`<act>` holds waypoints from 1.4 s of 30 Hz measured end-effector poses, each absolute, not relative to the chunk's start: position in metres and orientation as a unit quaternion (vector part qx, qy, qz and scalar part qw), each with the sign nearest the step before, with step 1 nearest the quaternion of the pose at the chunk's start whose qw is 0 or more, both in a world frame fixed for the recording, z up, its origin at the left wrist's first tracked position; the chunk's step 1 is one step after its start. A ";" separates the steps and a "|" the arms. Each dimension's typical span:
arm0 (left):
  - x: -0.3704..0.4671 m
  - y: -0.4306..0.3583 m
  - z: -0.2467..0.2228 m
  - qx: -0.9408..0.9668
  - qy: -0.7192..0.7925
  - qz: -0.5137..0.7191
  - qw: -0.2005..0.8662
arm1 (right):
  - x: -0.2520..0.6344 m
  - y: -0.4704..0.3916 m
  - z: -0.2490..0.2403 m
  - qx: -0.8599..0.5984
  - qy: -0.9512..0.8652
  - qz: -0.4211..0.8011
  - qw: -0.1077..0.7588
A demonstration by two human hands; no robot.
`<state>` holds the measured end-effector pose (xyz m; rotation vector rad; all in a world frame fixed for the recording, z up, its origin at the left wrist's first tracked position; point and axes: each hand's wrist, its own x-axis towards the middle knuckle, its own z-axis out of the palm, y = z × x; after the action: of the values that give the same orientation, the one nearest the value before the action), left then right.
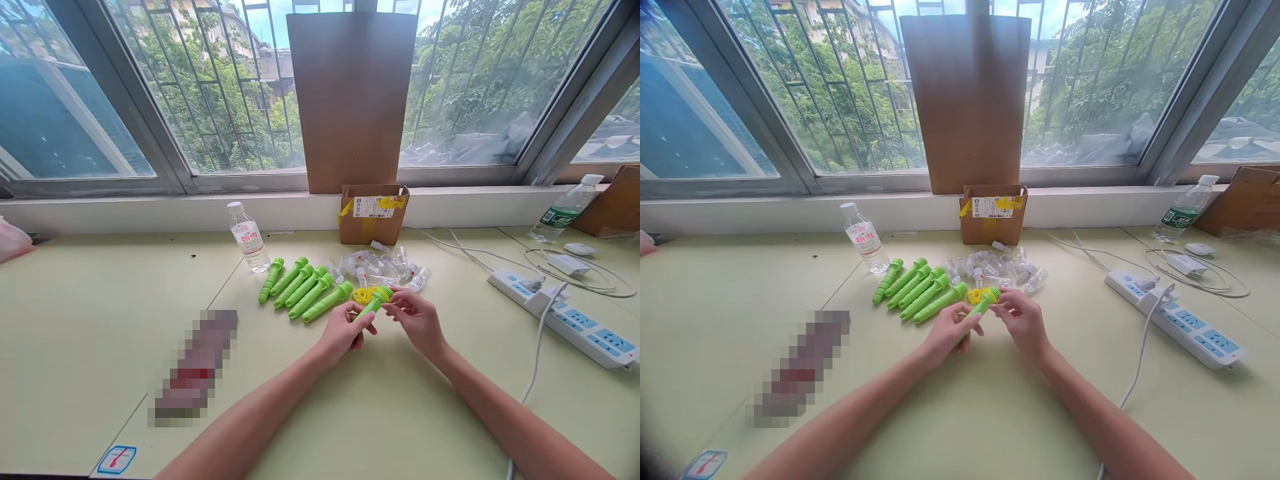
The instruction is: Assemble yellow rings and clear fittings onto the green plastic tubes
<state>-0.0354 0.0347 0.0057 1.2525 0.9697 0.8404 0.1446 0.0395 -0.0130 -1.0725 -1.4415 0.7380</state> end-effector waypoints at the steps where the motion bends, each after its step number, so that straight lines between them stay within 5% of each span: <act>1: -0.035 0.035 0.005 0.545 0.420 0.364 0.628 | 0.145 0.039 -0.013 -0.456 -0.613 0.312 0.564; 42: -0.037 0.034 0.010 0.561 0.435 0.348 0.612 | 0.145 0.040 -0.010 -0.437 -0.630 0.332 0.549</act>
<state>-0.0372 0.0345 0.0102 1.2939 1.0043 0.8024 0.1445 0.0399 -0.0099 -1.0358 -1.4906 0.7863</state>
